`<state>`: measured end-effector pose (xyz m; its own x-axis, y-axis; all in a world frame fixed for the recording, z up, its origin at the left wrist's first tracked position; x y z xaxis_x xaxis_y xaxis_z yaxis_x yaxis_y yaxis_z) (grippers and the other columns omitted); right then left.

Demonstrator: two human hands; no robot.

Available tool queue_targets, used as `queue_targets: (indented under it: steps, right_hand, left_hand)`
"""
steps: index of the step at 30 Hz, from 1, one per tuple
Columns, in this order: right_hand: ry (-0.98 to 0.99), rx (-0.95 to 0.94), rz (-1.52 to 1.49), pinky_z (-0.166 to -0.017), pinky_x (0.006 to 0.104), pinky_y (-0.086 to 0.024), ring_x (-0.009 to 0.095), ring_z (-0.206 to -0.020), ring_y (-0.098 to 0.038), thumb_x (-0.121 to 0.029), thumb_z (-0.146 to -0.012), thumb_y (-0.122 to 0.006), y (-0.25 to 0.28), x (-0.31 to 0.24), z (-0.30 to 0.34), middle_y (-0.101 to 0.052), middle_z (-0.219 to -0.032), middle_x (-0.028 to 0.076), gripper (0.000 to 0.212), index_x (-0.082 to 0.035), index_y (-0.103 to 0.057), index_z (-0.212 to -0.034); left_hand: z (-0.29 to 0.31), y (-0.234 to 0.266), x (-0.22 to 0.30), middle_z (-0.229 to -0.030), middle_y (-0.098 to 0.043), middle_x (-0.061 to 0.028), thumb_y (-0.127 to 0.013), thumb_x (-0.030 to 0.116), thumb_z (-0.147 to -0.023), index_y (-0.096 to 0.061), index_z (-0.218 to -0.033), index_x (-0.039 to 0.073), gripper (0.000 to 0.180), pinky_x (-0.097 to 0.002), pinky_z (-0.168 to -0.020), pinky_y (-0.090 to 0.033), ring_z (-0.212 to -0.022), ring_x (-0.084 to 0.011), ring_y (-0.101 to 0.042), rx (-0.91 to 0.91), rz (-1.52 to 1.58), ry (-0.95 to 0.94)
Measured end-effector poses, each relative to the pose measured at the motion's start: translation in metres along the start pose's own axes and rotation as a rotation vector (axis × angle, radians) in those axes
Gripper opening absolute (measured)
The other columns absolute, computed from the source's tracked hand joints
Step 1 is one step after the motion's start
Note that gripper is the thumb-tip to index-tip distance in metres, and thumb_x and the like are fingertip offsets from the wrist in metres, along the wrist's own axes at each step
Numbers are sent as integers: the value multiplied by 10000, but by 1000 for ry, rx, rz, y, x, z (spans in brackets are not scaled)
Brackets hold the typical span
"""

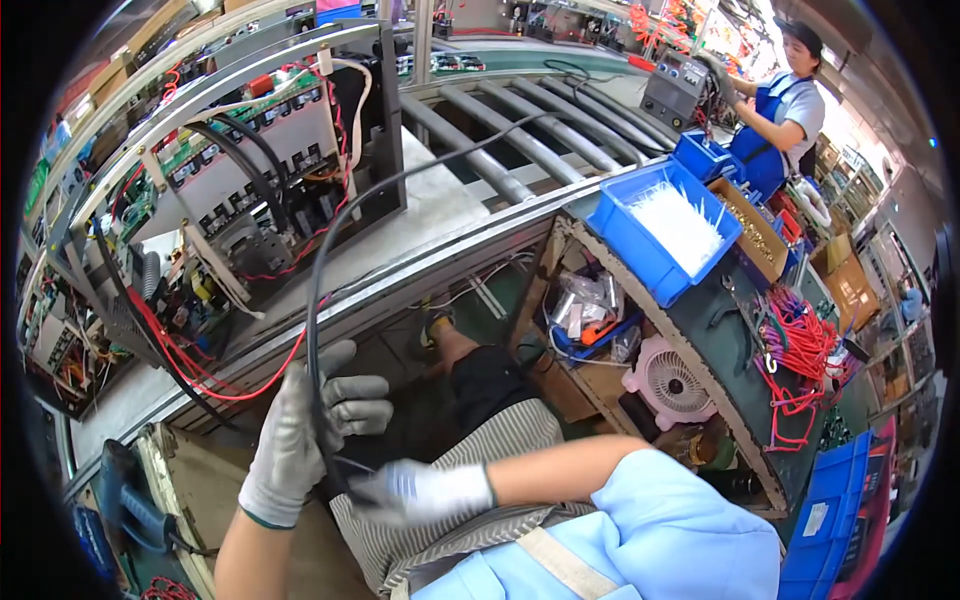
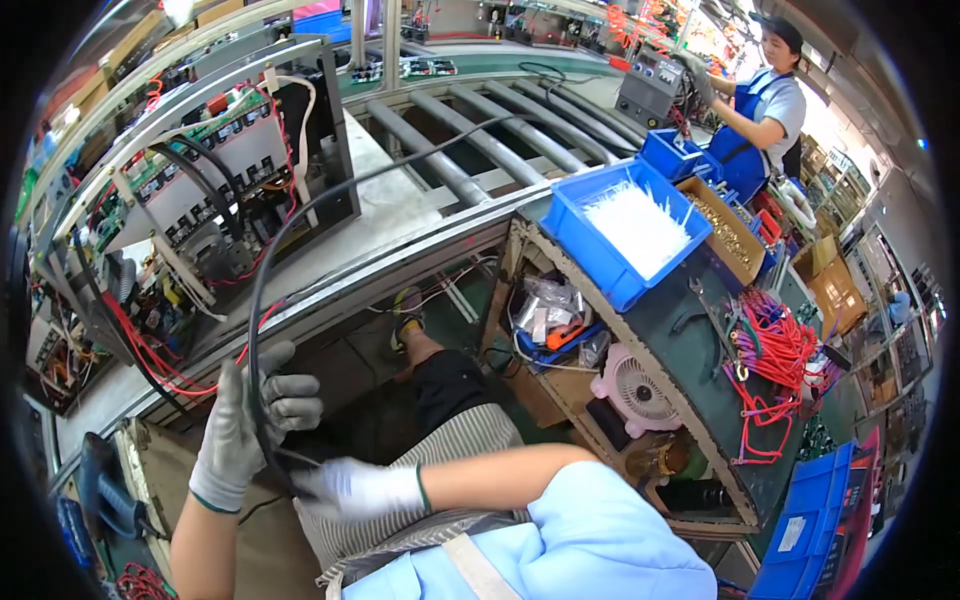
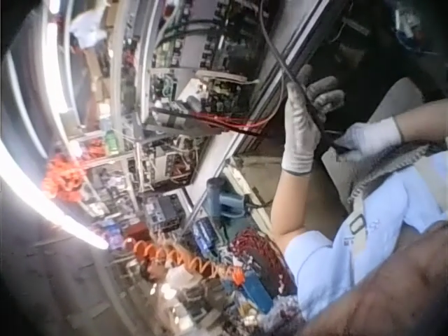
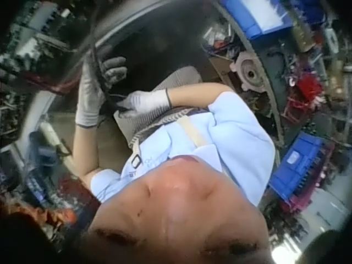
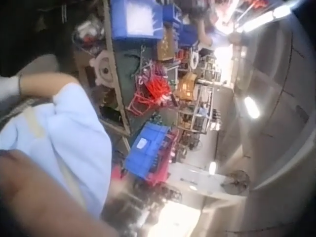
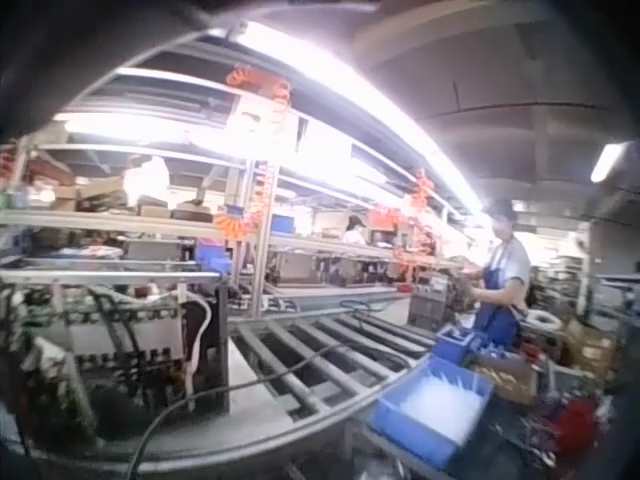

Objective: The person assembles and wires electronic components by connecting internal cables to a circuit board within an electronic chassis. A heat gun is used to secure the connections.

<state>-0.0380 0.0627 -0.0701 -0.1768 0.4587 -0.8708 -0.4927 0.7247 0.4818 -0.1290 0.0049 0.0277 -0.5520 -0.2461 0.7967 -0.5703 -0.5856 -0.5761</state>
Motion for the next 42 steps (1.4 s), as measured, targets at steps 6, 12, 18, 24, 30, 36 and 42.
queue_targets:
  steps: [6,12,18,24,30,36,42]
  right_hand:
    - [122,-126,-1153,-1184,426,-304,272,-1438,-346,-383,-792,-828,57,38,19,-372,-1515,175,1094,-82,-127,-1576]
    - [310,272,-1198,-1049,439,-466,309,-1264,-545,-667,-894,-586,156,-14,43,-494,-1380,175,900,-132,-256,-1538]
    - [86,737,-1014,-738,343,-539,170,-831,-610,-435,-1047,-452,152,9,57,-582,-937,69,389,-64,-508,-1149]
    - [253,455,-455,-830,344,-487,199,-961,-599,-233,-957,-645,-54,15,43,-560,-966,69,319,-28,-476,-1134]
    - [357,564,-433,-996,377,-482,238,-1185,-600,-223,-851,-777,18,19,29,-622,-1231,133,669,-19,-390,-1357]
    - [18,103,-471,-968,382,-489,283,-1116,-625,-247,-926,-670,10,-18,22,-650,-1153,223,575,18,-479,-1399]
    - [262,203,-291,-846,397,-507,235,-960,-650,-184,-924,-667,-85,113,35,-681,-1084,144,385,-42,-592,-1274]
  left_hand:
    - [5,-29,-2,-627,-586,-41,-520,403,-1036,-629,-1116,-22,446,-231,-395,-420,-411,-82,-491,8,-588,-54]
    - [5,-28,-81,-721,-576,30,-659,132,-948,-665,-909,-12,150,-217,-622,-430,-688,-40,-491,-61,-606,172]
    - [-16,11,-103,-1244,-601,-97,-620,412,-985,-474,-1401,36,580,-329,-954,-484,-1105,-178,-585,-196,-934,-89]
    - [-22,-8,-5,-802,-636,-26,-454,609,-998,-485,-1390,-14,737,-205,-503,-479,-542,-92,-586,211,-149,-163]
    - [2,-42,21,-526,-291,79,-466,341,-1073,-578,-1216,-55,435,-211,-342,-181,-360,-9,-207,219,-328,-498]
    - [3,-27,19,-541,-260,88,-524,334,-1047,-551,-1207,-106,468,-198,-342,-193,-366,-7,-208,53,30,-360]
    - [-8,-42,53,-563,-317,86,-534,317,-1045,-543,-1297,-74,465,-195,-356,-252,-377,-4,-236,-21,-160,-473]
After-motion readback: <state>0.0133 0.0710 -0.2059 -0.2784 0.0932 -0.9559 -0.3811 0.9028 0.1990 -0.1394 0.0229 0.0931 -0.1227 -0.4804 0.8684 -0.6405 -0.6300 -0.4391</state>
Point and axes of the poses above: each hand's wrist, its own z-axis away from the middle knuckle, its own y-axis out of the back of the hand, x = y × z, the point moved 4 cm from there along -z, towards the middle knuckle
